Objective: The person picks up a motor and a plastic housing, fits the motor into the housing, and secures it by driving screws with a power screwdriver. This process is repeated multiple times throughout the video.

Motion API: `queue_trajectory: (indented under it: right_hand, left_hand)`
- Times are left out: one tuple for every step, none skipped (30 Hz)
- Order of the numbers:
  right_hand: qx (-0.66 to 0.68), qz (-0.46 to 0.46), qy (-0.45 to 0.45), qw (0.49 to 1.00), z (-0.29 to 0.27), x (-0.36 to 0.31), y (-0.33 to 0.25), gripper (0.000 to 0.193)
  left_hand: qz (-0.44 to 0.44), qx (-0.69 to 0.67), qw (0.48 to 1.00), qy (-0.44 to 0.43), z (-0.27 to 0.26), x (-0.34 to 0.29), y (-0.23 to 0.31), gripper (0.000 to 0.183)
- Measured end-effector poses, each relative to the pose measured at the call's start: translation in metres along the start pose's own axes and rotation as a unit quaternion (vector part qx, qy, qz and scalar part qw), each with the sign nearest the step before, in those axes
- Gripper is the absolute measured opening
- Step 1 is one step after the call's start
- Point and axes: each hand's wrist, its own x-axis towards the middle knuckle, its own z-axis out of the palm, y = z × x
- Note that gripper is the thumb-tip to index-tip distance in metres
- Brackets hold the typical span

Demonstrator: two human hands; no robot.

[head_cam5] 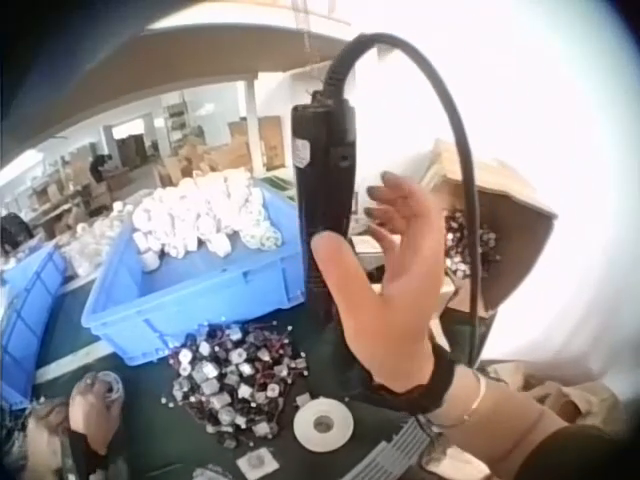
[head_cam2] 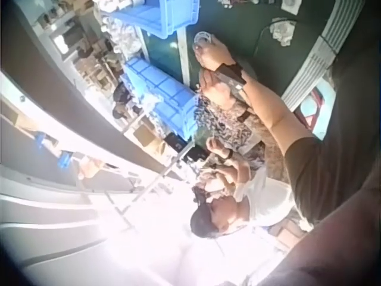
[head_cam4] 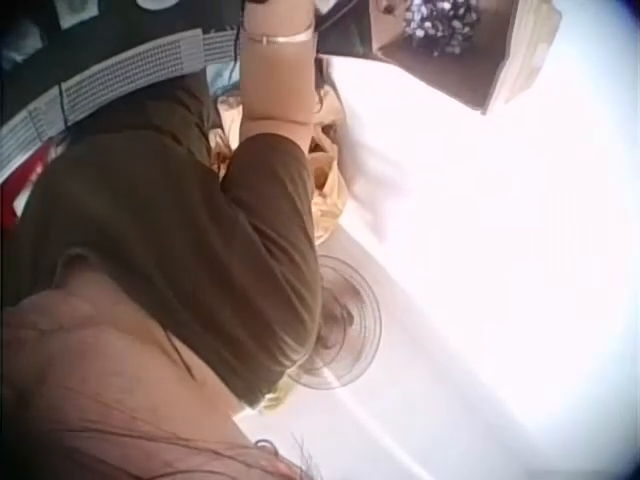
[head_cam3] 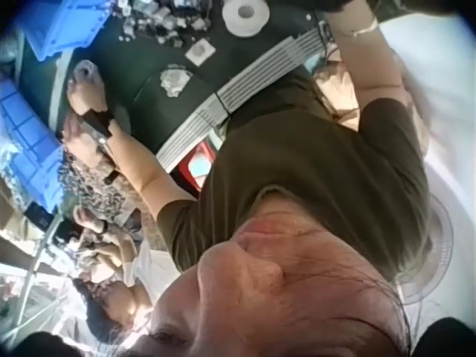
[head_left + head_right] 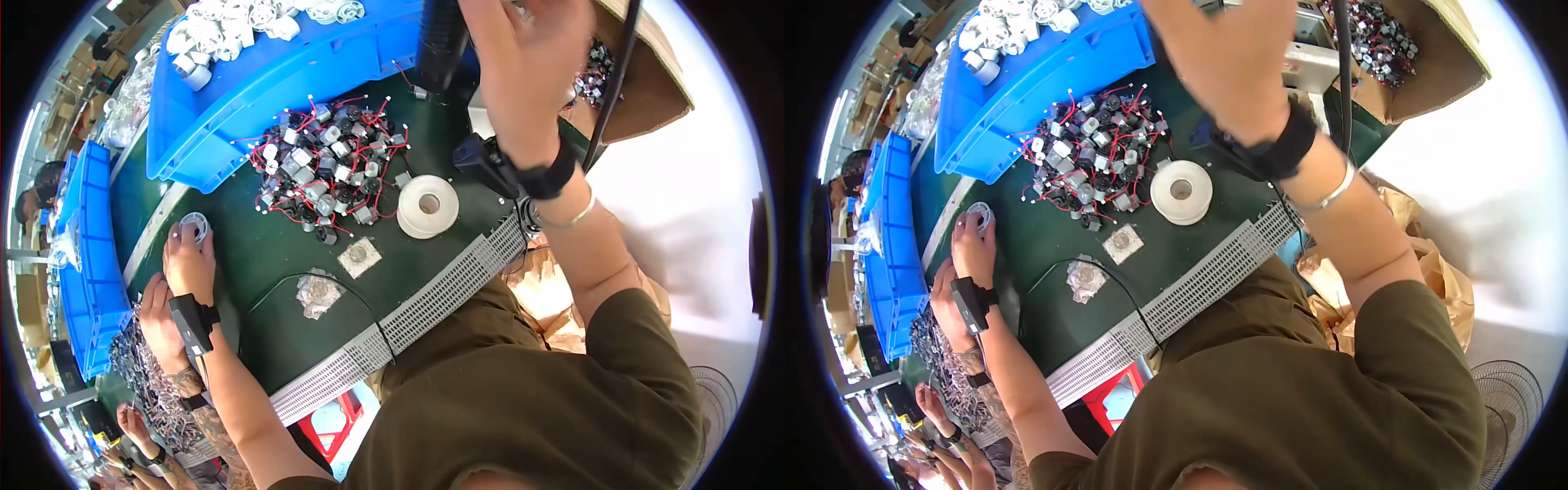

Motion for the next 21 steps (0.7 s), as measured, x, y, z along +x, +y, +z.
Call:
queue_trajectory:
  right_hand:
    - [-0.163, -0.095, 0.064, 0.980, 0.006, -0.021, -0.007, 0.027]
    - [-0.183, -0.115, -0.023, 0.976, 0.016, -0.030, -0.026, 0.031]
    - [-0.180, -0.189, -0.158, 0.952, 0.022, -0.035, -0.014, 0.033]
    - [-0.170, -0.105, -0.302, 0.932, 0.028, -0.044, -0.010, 0.030]
    - [-0.196, -0.010, -0.388, 0.900, 0.037, -0.056, 0.001, 0.020]
    - [-0.243, -0.016, -0.447, 0.861, 0.042, -0.065, 0.015, 0.024]
    - [-0.278, -0.027, -0.489, 0.827, 0.045, -0.068, 0.022, 0.021]
    - [-0.308, -0.042, -0.528, 0.790, 0.049, -0.068, 0.028, 0.018]
    - [-0.296, -0.047, -0.539, 0.787, 0.052, -0.066, 0.033, 0.013]
    - [-0.283, -0.053, -0.549, 0.785, 0.056, -0.064, 0.036, 0.009]
    - [-0.279, -0.067, -0.531, 0.797, 0.053, -0.066, 0.041, 0.004]
    - [-0.274, -0.077, -0.536, 0.795, 0.056, -0.066, 0.044, 0.004]
    - [-0.266, -0.082, -0.544, 0.791, 0.058, -0.064, 0.044, 0.006]
    - [-0.261, -0.086, -0.552, 0.787, 0.059, -0.061, 0.043, 0.007]
    - [-0.262, -0.098, -0.532, 0.799, 0.061, -0.055, 0.039, 0.010]
    - [-0.236, -0.044, -0.537, 0.808, 0.065, -0.044, 0.029, 0.016]
    - [-0.183, 0.015, -0.530, 0.828, 0.057, -0.035, 0.024, 0.019]
    - [-0.129, 0.070, -0.518, 0.843, 0.050, -0.029, 0.020, 0.023]
    - [-0.059, 0.124, -0.473, 0.870, 0.045, -0.031, 0.020, 0.025]
    - [0.007, 0.179, -0.424, 0.888, 0.041, -0.033, 0.022, 0.028]
    - [0.000, 0.225, -0.424, 0.877, 0.034, -0.032, 0.023, 0.024]
  left_hand:
    - [-0.011, 0.051, 0.999, -0.006, -0.005, -0.001, -0.004, 0.031]
    - [-0.025, 0.105, 0.994, -0.012, -0.013, -0.004, -0.009, 0.033]
    - [-0.090, 0.070, 0.991, -0.064, -0.030, 0.004, -0.001, 0.034]
    - [-0.112, 0.000, 0.992, -0.051, -0.045, 0.012, 0.003, 0.034]
    - [-0.101, -0.014, 0.994, 0.028, -0.062, 0.023, 0.010, 0.034]
    - [-0.088, -0.027, 0.990, 0.106, -0.078, 0.034, 0.018, 0.034]
    - [-0.079, -0.062, 0.985, 0.143, -0.089, 0.052, 0.031, 0.033]
    - [-0.073, -0.093, 0.976, 0.180, -0.098, 0.075, 0.042, 0.032]
    - [-0.043, -0.118, 0.975, 0.185, -0.102, 0.098, 0.049, 0.030]
    - [0.002, -0.152, 0.971, 0.183, -0.097, 0.125, 0.051, 0.030]
    - [0.029, -0.183, 0.969, 0.162, -0.084, 0.159, 0.068, 0.030]
    - [0.072, -0.213, 0.966, 0.127, -0.077, 0.189, 0.074, 0.031]
    - [0.153, -0.208, 0.963, 0.079, -0.063, 0.220, 0.076, 0.032]
    - [0.206, -0.234, 0.950, 0.033, -0.055, 0.247, 0.083, 0.030]
    - [0.220, -0.230, 0.948, -0.021, -0.039, 0.273, 0.085, 0.030]
    - [0.228, -0.173, 0.958, -0.027, -0.019, 0.291, 0.078, 0.032]
    - [0.272, -0.070, 0.960, -0.004, -0.012, 0.298, 0.097, 0.032]
    - [0.322, 0.045, 0.935, -0.140, -0.014, 0.323, 0.112, 0.032]
    - [0.322, 0.046, 0.936, -0.133, -0.008, 0.336, 0.109, 0.032]
    - [0.317, -0.001, 0.940, -0.123, 0.001, 0.362, 0.134, 0.033]
    - [0.315, -0.046, 0.941, -0.112, 0.009, 0.368, 0.140, 0.034]
